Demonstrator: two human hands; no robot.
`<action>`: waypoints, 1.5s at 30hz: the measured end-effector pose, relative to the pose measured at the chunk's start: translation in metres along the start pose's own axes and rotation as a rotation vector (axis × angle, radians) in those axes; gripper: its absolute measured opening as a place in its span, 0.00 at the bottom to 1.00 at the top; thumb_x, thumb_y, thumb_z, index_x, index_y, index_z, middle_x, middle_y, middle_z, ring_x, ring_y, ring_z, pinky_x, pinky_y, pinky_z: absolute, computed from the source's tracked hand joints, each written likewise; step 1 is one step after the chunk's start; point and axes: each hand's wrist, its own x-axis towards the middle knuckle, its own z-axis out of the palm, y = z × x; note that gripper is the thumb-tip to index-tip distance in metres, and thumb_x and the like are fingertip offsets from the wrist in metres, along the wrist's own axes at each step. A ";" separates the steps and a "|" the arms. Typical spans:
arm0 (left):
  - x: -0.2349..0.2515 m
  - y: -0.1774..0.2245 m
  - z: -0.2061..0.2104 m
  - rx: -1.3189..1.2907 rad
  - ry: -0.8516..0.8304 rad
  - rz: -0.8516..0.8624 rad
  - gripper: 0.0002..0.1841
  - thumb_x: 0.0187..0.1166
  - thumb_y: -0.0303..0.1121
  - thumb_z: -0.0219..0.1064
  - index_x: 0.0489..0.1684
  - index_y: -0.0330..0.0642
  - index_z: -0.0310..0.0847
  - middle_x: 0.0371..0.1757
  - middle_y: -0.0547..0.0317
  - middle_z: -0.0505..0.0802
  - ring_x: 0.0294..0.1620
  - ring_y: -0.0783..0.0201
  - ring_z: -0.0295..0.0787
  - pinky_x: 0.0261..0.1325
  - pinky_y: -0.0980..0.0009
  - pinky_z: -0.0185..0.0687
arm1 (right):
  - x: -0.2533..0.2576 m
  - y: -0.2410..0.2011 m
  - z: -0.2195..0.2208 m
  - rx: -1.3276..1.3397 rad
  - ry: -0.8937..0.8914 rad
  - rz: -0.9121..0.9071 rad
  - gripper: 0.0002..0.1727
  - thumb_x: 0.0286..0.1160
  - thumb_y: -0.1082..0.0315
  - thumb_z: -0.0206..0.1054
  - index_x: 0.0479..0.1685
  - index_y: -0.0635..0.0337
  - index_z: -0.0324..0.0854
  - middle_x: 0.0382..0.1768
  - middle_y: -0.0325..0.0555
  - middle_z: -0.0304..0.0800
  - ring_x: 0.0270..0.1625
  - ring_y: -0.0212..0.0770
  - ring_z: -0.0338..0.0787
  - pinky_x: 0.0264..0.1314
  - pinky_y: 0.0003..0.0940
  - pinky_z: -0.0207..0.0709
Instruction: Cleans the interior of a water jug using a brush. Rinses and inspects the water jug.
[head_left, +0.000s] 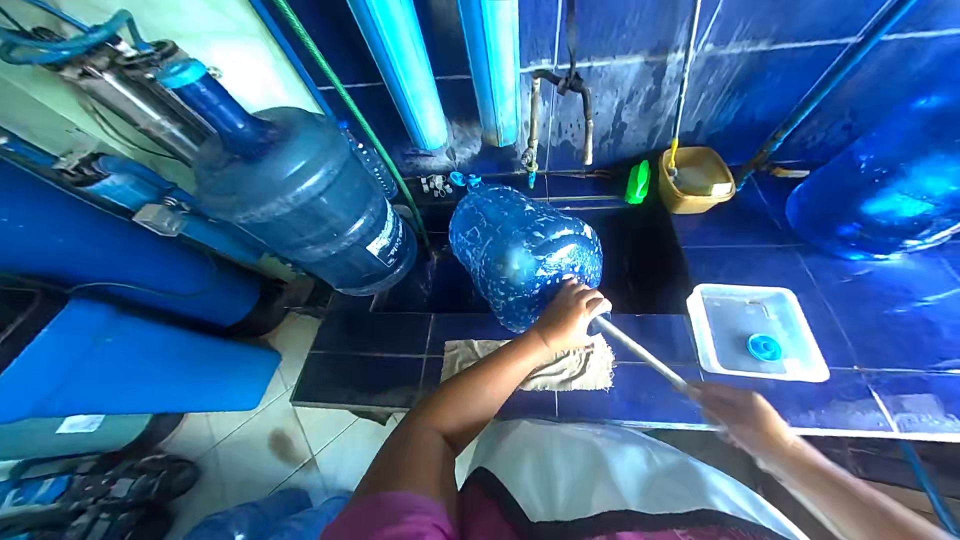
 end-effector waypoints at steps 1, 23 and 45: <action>-0.005 -0.002 -0.004 -0.021 0.035 -0.009 0.26 0.57 0.27 0.81 0.60 0.36 0.88 0.63 0.43 0.92 0.71 0.44 0.83 0.85 0.44 0.60 | -0.008 0.000 0.022 0.305 -0.023 0.063 0.17 0.91 0.66 0.51 0.61 0.63 0.84 0.18 0.32 0.73 0.16 0.26 0.70 0.19 0.23 0.67; -0.004 -0.051 -0.040 -0.082 -0.192 0.160 0.30 0.49 0.23 0.85 0.58 0.42 0.88 0.59 0.46 0.91 0.68 0.45 0.83 0.83 0.38 0.59 | -0.018 -0.057 0.100 0.286 0.188 0.078 0.18 0.91 0.69 0.50 0.65 0.67 0.82 0.19 0.31 0.76 0.17 0.23 0.71 0.20 0.19 0.69; 0.031 -0.041 -0.048 0.064 -0.407 0.098 0.29 0.51 0.21 0.82 0.59 0.43 0.86 0.56 0.49 0.92 0.63 0.47 0.85 0.73 0.43 0.70 | 0.014 -0.024 0.056 0.263 0.080 0.013 0.19 0.91 0.67 0.49 0.67 0.65 0.82 0.19 0.32 0.76 0.17 0.24 0.71 0.20 0.21 0.69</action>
